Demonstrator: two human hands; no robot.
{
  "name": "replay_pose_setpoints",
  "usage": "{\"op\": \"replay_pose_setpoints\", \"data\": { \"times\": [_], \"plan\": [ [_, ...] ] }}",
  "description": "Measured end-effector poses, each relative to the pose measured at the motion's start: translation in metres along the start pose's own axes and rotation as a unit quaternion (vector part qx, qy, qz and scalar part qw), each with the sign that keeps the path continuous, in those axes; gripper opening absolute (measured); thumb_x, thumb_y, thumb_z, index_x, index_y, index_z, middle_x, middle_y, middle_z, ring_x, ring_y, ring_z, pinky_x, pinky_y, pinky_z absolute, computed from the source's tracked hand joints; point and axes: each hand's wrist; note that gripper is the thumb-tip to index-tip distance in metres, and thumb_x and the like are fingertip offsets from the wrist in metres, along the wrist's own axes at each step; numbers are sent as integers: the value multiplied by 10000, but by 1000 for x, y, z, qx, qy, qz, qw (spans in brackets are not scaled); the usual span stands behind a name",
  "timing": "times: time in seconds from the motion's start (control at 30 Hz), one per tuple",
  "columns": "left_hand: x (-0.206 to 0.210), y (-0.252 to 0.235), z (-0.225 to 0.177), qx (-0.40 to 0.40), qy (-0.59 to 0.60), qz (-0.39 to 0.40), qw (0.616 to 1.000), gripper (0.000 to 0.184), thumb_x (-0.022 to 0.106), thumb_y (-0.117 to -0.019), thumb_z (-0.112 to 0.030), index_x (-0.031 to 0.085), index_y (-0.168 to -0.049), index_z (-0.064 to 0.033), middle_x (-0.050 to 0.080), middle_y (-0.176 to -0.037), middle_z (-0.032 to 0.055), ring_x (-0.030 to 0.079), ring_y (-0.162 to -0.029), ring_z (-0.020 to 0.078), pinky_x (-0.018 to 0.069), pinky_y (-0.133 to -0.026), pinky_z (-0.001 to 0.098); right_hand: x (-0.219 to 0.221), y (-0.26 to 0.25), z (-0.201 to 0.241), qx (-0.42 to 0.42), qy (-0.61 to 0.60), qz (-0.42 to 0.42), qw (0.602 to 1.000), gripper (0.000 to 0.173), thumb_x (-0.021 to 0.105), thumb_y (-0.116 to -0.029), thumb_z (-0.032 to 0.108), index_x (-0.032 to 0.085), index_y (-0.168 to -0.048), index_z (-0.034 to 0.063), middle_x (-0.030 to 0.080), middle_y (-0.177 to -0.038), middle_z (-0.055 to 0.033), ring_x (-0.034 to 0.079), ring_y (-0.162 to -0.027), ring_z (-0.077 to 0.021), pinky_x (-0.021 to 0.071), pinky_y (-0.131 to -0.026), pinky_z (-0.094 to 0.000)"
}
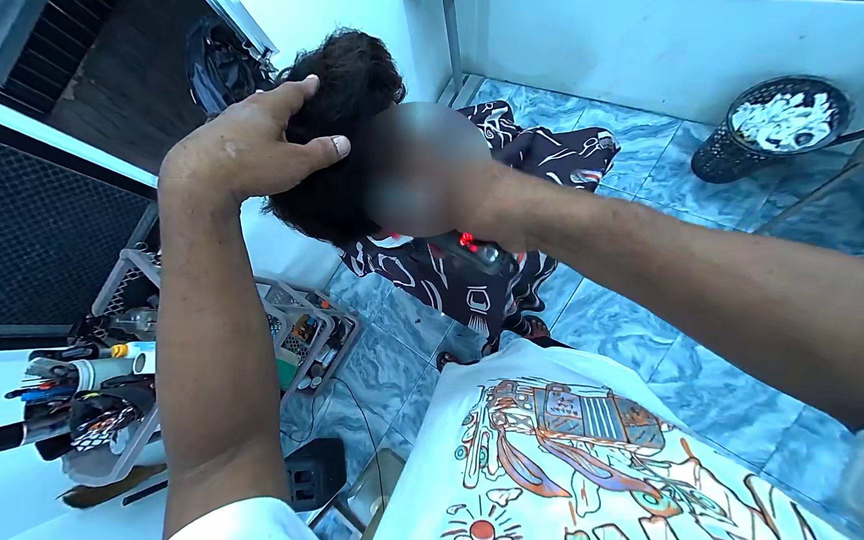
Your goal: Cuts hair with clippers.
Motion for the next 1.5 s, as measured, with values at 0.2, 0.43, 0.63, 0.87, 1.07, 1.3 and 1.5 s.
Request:
{"op": "replay_pose_setpoints", "data": {
  "times": [0.2, 0.43, 0.63, 0.87, 1.07, 1.3, 1.5],
  "plan": [
    [-2, 1, -1, 9, 4, 2, 1000, 857, 586, -940, -654, 340, -1622, -197, 473, -1583, 77, 455, -1457, 197, 358, -1208, 507, 1, 4, 6, -29, 49, 11, 998, 290, 750, -956, 239, 653, -1102, 8, 698, -881, -131, 684, -677, -199, 605, -619, -361],
    [-3, 2, -2, 22, 8, -2, 1000, 774, 590, -981, -566, 374, -1607, -164, 496, -1563, 91, 472, -1442, 181, 367, -1204, 468, -9, -1, 32, -55, -7, 17, 998, 316, 716, -989, 242, 613, -1166, 0, 705, -937, -136, 726, -691, -206, 651, -602, -348],
    [-2, 4, -1, 20, 19, -10, 1000, 805, 588, -956, -624, 391, -1600, -183, 518, -1548, 65, 500, -1416, 146, 394, -1193, 439, 2, -9, -38, 11, -25, 19, 999, 338, 755, -951, 232, 625, -1146, -12, 710, -911, -175, 713, -675, -253, 630, -593, -395],
    [-2, 1, 1, 6, 7, -1, 1000, 917, 667, -887, -641, 340, -1625, -205, 467, -1585, 89, 442, -1464, 221, 351, -1206, 518, 2, -24, -63, 19, -78, 3, 997, 331, 755, -938, 179, 610, -1185, 11, 695, -958, -160, 705, -716, -234, 623, -616, -370],
    [-1, 0, 1, -2, 0, -3, 1000, 954, 710, -860, -631, 327, -1630, -216, 457, -1592, 92, 437, -1468, 238, 345, -1206, 539, 1, -22, -58, 34, -135, 33, 990, 285, 699, -984, 195, 605, -1180, 10, 697, -931, -181, 701, -664, -259, 616, -557, -377],
    [0, -1, 3, 4, 4, -2, 1000, 961, 713, -861, -626, 322, -1629, -203, 474, -1581, 76, 458, -1452, 203, 361, -1205, 505, -4, -21, -45, 16, -209, 61, 976, 302, 639, -1009, 218, 604, -1238, 25, 709, -988, -189, 720, -723, -278, 630, -600, -409],
    [1, -2, 1, 3, 3, -3, 1000, 971, 718, -852, -633, 321, -1629, -207, 484, -1571, 80, 469, -1444, 208, 373, -1194, 519, -5, -19, -43, 43, -194, 49, 979, 273, 662, -1001, 204, 609, -1189, 13, 703, -931, -183, 704, -670, -267, 622, -565, -403]
  ]
}}
Point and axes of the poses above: each hand's wrist, its own y-axis away from the middle knuckle, its own x-axis out of the palm, z = x × y
